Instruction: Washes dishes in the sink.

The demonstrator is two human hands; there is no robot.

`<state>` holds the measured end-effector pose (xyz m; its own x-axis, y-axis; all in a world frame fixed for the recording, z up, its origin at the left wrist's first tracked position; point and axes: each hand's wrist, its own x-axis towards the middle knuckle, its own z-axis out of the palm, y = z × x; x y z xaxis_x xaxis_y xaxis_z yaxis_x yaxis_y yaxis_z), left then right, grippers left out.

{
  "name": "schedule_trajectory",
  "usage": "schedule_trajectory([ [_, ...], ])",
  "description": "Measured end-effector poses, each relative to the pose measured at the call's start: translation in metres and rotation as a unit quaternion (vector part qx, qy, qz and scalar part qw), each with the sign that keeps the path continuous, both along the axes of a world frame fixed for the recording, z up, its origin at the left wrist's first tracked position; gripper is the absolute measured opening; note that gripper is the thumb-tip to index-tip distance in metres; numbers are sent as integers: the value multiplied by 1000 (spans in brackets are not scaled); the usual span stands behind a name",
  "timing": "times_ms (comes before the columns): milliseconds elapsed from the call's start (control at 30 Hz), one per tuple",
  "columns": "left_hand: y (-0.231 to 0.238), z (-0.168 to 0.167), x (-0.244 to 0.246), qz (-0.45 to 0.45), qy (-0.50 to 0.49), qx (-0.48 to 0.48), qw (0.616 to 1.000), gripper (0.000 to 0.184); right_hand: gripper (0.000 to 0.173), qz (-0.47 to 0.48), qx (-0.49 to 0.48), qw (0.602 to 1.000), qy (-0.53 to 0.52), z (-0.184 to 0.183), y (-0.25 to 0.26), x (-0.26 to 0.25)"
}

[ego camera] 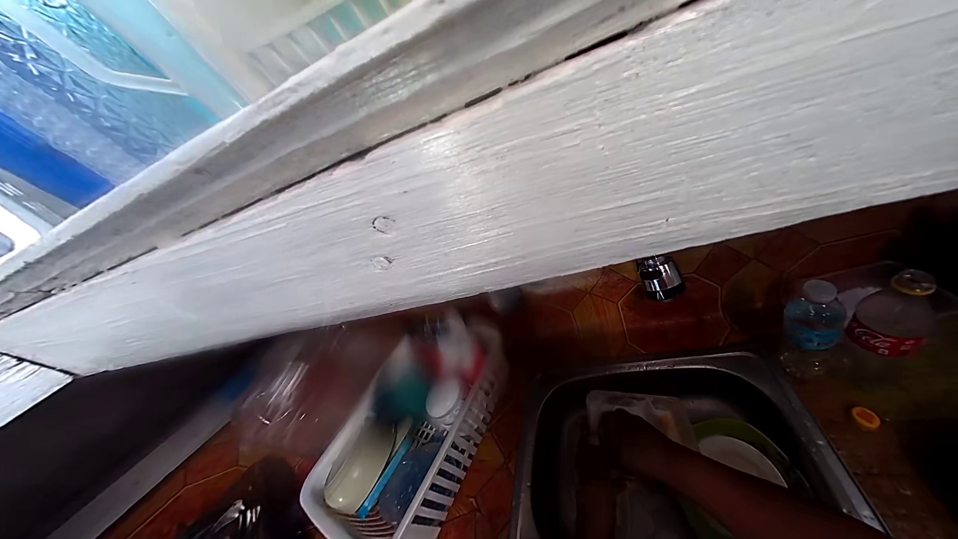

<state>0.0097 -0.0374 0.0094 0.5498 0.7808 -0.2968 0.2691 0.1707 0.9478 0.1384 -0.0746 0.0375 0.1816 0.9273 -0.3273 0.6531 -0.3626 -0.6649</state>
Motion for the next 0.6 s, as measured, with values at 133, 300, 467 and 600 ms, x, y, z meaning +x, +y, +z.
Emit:
schedule_trajectory([
  [133,4,1,1,-1,-1,32,999,49,28,64,-63,994,-67,13,-10,5],
  [300,12,3,2,-20,24,69,997,48,22,72,-60,985,-148,5,-14,7],
  [467,6,-2,0,-30,33,70,997,48,27,-27,30,993,-109,-13,-2,11],
  [600,9,-5,-3,-19,49,81,995,47,28,20,0,996,-87,-12,-9,5],
])
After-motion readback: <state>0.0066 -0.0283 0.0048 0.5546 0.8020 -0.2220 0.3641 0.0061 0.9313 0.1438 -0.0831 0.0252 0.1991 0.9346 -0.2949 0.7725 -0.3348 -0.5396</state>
